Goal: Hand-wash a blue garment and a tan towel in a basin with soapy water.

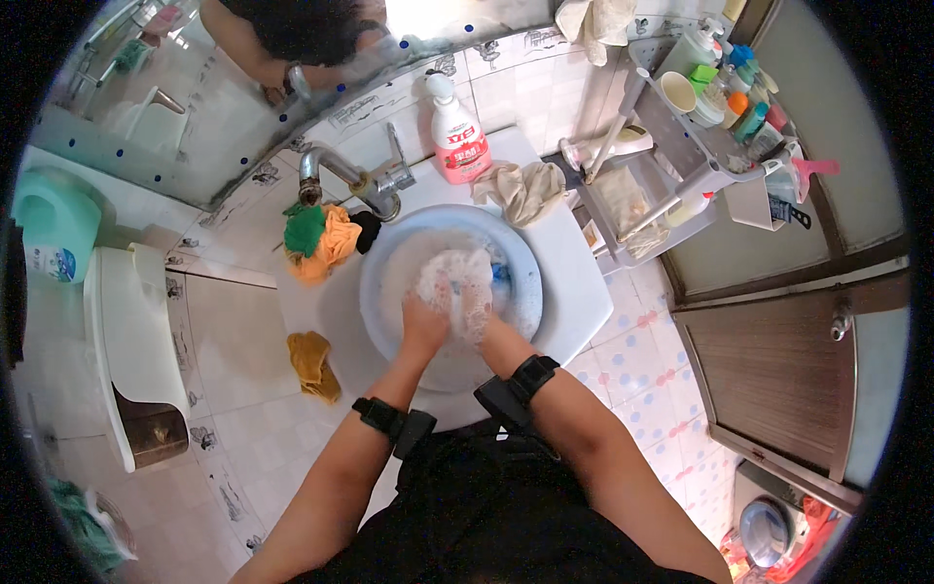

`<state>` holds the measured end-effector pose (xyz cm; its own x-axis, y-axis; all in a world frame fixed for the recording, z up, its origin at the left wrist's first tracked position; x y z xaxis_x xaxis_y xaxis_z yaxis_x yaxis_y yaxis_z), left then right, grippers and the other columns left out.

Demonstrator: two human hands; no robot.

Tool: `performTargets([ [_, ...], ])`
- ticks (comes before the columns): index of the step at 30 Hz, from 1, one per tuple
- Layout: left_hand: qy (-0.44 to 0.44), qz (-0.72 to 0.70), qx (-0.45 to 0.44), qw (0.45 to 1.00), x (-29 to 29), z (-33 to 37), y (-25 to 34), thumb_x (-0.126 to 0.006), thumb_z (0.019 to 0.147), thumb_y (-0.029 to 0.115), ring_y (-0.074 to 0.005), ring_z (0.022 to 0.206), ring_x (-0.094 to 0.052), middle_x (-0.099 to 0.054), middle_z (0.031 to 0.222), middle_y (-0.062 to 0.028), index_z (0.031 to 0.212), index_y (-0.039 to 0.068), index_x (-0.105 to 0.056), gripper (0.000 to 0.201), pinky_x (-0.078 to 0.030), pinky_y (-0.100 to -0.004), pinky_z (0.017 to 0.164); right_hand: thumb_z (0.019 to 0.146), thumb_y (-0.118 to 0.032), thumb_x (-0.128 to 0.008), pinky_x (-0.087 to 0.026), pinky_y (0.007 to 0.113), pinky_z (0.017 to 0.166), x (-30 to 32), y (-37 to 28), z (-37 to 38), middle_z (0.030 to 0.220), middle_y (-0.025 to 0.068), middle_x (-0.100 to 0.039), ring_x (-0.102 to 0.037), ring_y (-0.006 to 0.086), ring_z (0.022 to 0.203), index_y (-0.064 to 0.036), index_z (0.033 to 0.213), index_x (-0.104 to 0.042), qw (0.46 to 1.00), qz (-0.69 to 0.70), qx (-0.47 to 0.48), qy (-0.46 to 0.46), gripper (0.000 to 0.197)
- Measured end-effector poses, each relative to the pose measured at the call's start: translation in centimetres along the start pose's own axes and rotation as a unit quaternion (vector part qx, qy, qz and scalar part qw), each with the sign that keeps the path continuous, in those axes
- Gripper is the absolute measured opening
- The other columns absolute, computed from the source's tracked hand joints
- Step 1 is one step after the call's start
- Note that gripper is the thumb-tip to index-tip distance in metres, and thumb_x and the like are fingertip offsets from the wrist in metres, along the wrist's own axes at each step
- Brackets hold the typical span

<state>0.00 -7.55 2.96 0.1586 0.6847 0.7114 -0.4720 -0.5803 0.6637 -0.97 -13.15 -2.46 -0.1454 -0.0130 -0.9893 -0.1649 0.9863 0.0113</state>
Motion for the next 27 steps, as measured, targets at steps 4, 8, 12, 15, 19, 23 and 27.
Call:
performTargets([
  [4, 0.019, -0.096, 0.043, 0.994, 0.7, 2.1, -0.2, -0.047, 0.082, 0.018, -0.0385, 0.085, -0.054, -0.057, 0.094, -0.0225, 0.103, 0.001, -0.054, 0.028, -0.042, -0.042, 0.075, 0.088, -0.039, -0.041, -0.04, 0.032, 0.087, 3.1, -1.1, -0.5, 0.108, 0.0068, -0.053, -0.049, 0.0189, 0.099, -0.0091, 0.122, -0.046, 0.938, -0.245, 0.042, 0.241, 0.046],
  [8, -0.13, 0.069, 0.058, 0.987, -0.6, 2.6, -1.8, -0.049, 0.083, 0.017, -0.0376, 0.086, -0.055, -0.059, 0.096, -0.0208, 0.09, 0.0, -0.058, 0.021, -0.044, -0.0416, 0.07, 0.086, -0.039, -0.048, -0.041, 0.034, 0.088, 4.3, -1.3, -2.4, 0.112, 0.0077, -0.052, -0.05, 0.0207, 0.101, -0.0089, 0.122, -0.045, 0.87, -0.394, 0.093, 0.282, 0.047],
  [12, -0.125, 0.219, -0.055, 0.966, -0.1, 1.7, -5.7, -0.051, 0.078, 0.015, -0.0392, 0.089, -0.054, -0.058, 0.091, -0.0172, 0.088, 0.001, -0.054, 0.018, -0.042, -0.0426, 0.083, 0.087, -0.03, -0.049, -0.048, 0.04, 0.08, 0.9, -2.9, -4.8, 0.104, 0.007, -0.058, -0.057, 0.0219, 0.092, -0.0078, 0.109, -0.053, 0.922, -0.168, -0.009, 0.349, 0.032],
  [15, -0.094, 0.163, -0.044, 0.981, -1.4, -0.9, -4.6, -0.054, 0.077, 0.017, -0.0425, 0.105, -0.045, -0.053, 0.109, -0.0189, 0.105, 0.001, -0.052, 0.032, -0.043, -0.0425, 0.081, 0.086, -0.035, -0.05, -0.047, 0.044, 0.081, 1.3, -2.9, -4.4, 0.106, 0.0077, -0.057, -0.056, 0.0238, 0.095, -0.0089, 0.112, -0.051, 0.938, -0.209, 0.028, 0.276, 0.036],
  [19, -0.427, 0.203, 0.119, 0.873, -5.8, -1.0, -7.1, -0.052, 0.075, 0.012, -0.0341, 0.099, -0.054, -0.056, 0.107, -0.021, 0.105, -0.002, -0.055, 0.033, -0.043, -0.0401, 0.083, 0.083, -0.042, -0.051, -0.043, 0.043, 0.085, 4.9, -1.7, -4.0, 0.112, 0.0098, -0.054, -0.051, 0.0254, 0.101, -0.0062, 0.118, -0.048, 0.92, -0.24, -0.008, 0.308, 0.05],
  [23, -0.486, 0.312, 0.034, 0.815, -6.1, 0.1, -5.7, -0.053, 0.074, 0.014, -0.0329, 0.094, -0.056, -0.057, 0.104, -0.0211, 0.102, 0.003, -0.059, 0.031, -0.042, -0.0401, 0.085, 0.084, -0.044, -0.048, -0.042, 0.04, 0.086, 6.8, -1.1, -3.6, 0.115, 0.011, -0.052, -0.051, 0.0258, 0.103, -0.0064, 0.12, -0.046, 0.917, -0.185, -0.042, 0.351, 0.052],
  [27, -0.032, -0.044, -0.107, 0.993, 1.2, -0.2, 4.3, -0.059, 0.074, 0.014, -0.036, 0.105, -0.048, -0.049, 0.114, -0.0246, 0.116, 0.0, -0.047, 0.046, -0.036, -0.0417, 0.093, 0.089, -0.031, -0.04, -0.036, 0.036, 0.095, 2.6, -1.2, -1.3, 0.121, 0.011, -0.048, -0.045, 0.0243, 0.11, -0.0046, 0.123, -0.042, 0.998, -0.007, -0.059, -0.022, 0.043],
])
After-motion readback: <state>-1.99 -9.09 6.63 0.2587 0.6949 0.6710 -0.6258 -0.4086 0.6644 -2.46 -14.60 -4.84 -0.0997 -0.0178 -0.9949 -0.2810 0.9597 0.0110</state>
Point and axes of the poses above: each hand's wrist, its own z-axis towards the middle knuckle, its own x-axis out of the back of the hand, y = z × x, the point moved 7 cm from there along z, towards the middle knuckle
